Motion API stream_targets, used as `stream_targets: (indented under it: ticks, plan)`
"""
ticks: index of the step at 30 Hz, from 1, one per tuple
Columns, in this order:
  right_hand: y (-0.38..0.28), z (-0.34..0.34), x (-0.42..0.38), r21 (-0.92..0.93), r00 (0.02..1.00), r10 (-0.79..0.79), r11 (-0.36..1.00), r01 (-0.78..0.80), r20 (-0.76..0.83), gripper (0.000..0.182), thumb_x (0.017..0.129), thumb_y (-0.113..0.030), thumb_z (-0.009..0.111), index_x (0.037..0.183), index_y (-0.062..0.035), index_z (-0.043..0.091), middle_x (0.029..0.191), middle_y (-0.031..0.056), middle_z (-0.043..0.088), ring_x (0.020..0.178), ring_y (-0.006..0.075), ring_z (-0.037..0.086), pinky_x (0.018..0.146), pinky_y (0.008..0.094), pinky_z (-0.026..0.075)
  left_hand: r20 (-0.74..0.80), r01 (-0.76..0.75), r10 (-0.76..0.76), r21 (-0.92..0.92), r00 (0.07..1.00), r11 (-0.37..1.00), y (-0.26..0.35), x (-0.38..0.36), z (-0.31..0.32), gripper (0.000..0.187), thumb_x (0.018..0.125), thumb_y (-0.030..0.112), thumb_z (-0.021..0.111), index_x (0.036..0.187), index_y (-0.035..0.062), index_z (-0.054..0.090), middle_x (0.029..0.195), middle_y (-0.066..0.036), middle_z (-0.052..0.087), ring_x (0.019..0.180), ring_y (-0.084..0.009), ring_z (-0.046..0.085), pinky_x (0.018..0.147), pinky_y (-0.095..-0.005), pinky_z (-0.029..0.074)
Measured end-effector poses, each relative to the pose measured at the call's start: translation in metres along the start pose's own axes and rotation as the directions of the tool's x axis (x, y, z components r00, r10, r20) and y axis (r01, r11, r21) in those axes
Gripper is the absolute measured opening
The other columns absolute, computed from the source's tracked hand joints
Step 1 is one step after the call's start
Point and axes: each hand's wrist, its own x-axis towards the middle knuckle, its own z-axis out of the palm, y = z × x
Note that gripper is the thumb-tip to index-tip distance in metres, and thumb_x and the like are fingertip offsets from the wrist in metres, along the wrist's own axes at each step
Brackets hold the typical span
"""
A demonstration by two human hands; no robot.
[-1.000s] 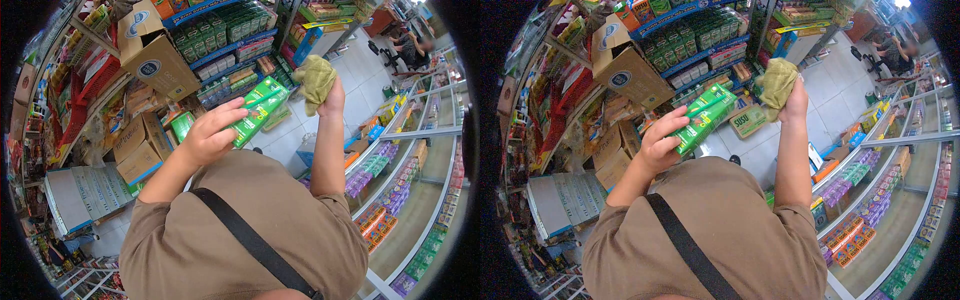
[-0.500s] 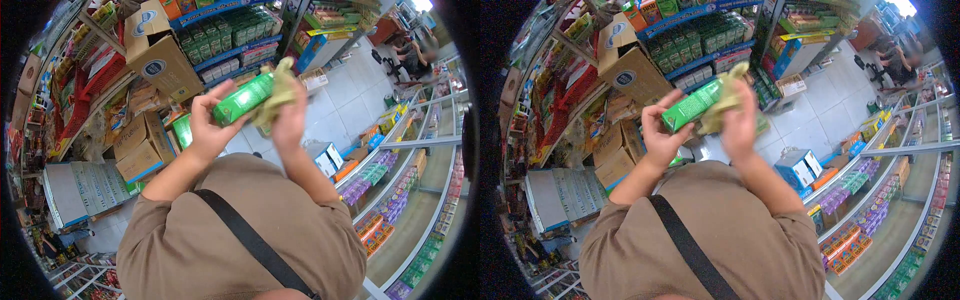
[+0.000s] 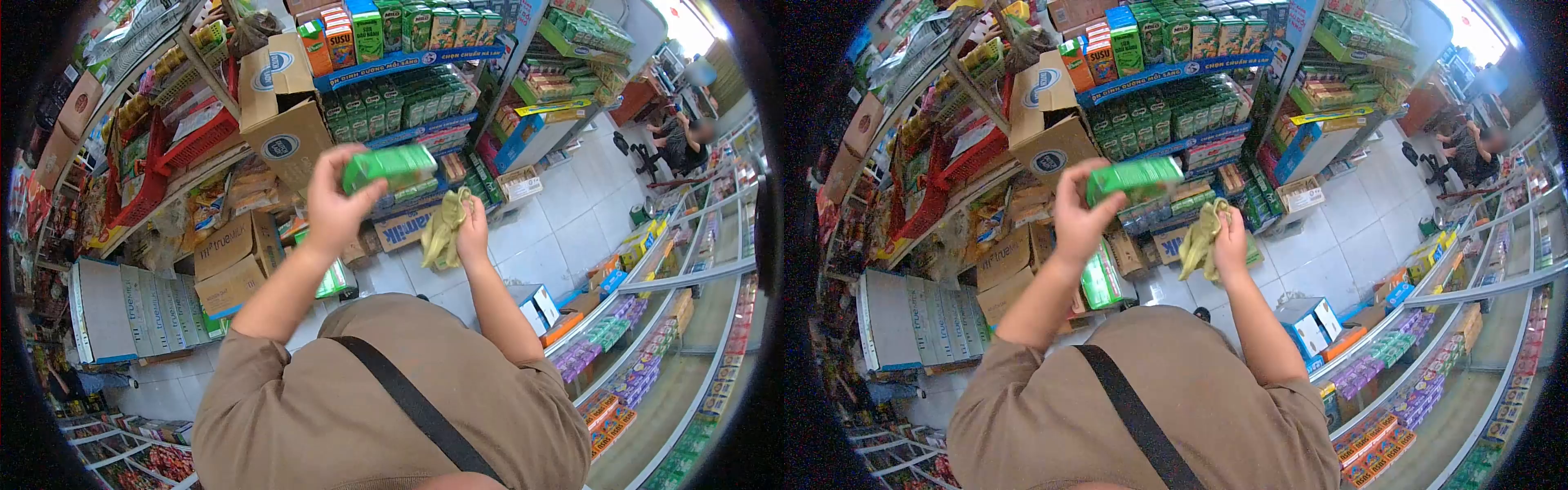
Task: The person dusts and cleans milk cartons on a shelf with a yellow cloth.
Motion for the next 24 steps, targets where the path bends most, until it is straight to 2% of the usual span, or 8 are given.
stream_targets:
  ticks: [3,4,7,9,14,17,20,24]
  plan:
    - [-0.008,-0.010,-0.011,-0.195,0.997,-0.017,0.980,0.031,0.074,0.022,0.093,-0.020,0.044,0.104,-0.0024,0.051,0.093,0.0066,0.057,0.086,0.0133,0.052,0.077,0.0274,0.041,-0.032,-0.224,0.256,0.389,0.966,0.894,-0.011,0.065,-0.019,0.044,0.067,0.007,0.074,0.103,0.0017,0.050,0.102,-0.006,0.051,0.100,-0.0166,0.050,0.086,-0.0299,0.040]
    - [0.003,-0.016,-0.012,-0.097,0.992,0.067,0.994,-0.056,0.111,0.021,0.093,-0.019,0.045,0.104,-0.0023,0.051,0.094,0.0066,0.056,0.087,0.0127,0.051,0.078,0.0266,0.041,-0.041,-0.230,0.276,0.443,0.960,0.866,-0.005,0.086,-0.018,0.045,0.067,0.009,0.075,0.105,0.0018,0.051,0.102,-0.007,0.051,0.099,-0.0175,0.051,0.085,-0.0300,0.041]
    - [-0.003,-0.021,-0.020,-0.188,0.993,0.047,0.982,-0.025,0.111,0.021,0.092,-0.019,0.045,0.104,-0.0023,0.051,0.092,0.0063,0.056,0.086,0.0127,0.051,0.077,0.0264,0.041,-0.081,-0.291,0.349,0.400,0.933,0.869,-0.010,0.151,-0.012,0.044,0.069,0.017,0.075,0.106,0.0035,0.055,0.099,-0.009,0.052,0.093,-0.0200,0.053,0.081,-0.0308,0.042]
    - [-0.007,-0.025,-0.026,-0.180,0.993,0.063,0.983,-0.044,0.104,0.020,0.093,-0.019,0.044,0.103,-0.0035,0.051,0.091,0.0026,0.054,0.085,0.0097,0.049,0.075,0.0234,0.040,-0.007,-0.339,0.392,0.486,0.920,0.806,-0.012,0.188,-0.007,0.043,0.071,0.023,0.073,0.107,0.0043,0.057,0.098,-0.011,0.055,0.089,-0.0223,0.055,0.079,-0.0318,0.043]
    - [-0.008,-0.048,-0.044,-0.238,0.995,0.099,0.967,-0.092,0.019,0.022,0.093,-0.021,0.045,0.104,-0.0035,0.051,0.092,0.0034,0.055,0.087,0.0102,0.049,0.077,0.0238,0.040,0.171,-0.481,0.570,0.751,0.804,0.453,-0.030,0.243,0.020,0.046,0.068,0.042,0.071,0.101,0.0104,0.062,0.092,-0.010,0.061,0.095,-0.0311,0.053,0.080,-0.0436,0.042]
    - [-0.006,-0.068,-0.059,-0.236,0.987,0.103,0.963,-0.129,-0.119,0.026,0.092,-0.022,0.046,0.107,-0.0016,0.051,0.096,0.0079,0.058,0.089,0.0151,0.053,0.078,0.0285,0.042,0.280,-0.463,0.533,0.851,0.798,0.247,-0.042,0.255,0.032,0.044,0.068,0.043,0.070,0.100,0.0133,0.063,0.093,-0.007,0.062,0.096,-0.0288,0.053,0.079,-0.0437,0.043]
    - [0.004,-0.091,-0.074,-0.184,0.962,0.138,0.966,-0.183,-0.234,0.026,0.092,-0.022,0.046,0.109,-0.0024,0.051,0.096,0.0068,0.058,0.089,0.0140,0.053,0.078,0.0275,0.042,0.281,-0.386,0.426,0.904,0.860,0.183,-0.035,0.257,0.042,0.044,0.069,0.045,0.069,0.102,0.0158,0.063,0.096,-0.007,0.062,0.097,-0.0274,0.053,0.079,-0.0419,0.044]
    - [0.016,-0.113,-0.091,-0.039,0.939,0.186,0.978,-0.205,-0.289,0.025,0.093,-0.021,0.045,0.111,-0.0040,0.050,0.096,0.0049,0.057,0.088,0.0115,0.052,0.076,0.0249,0.042,0.335,-0.406,0.387,0.906,0.859,0.117,-0.033,0.266,0.050,0.046,0.069,0.046,0.068,0.104,0.0169,0.063,0.097,-0.006,0.062,0.098,-0.0271,0.053,0.079,-0.0424,0.043]
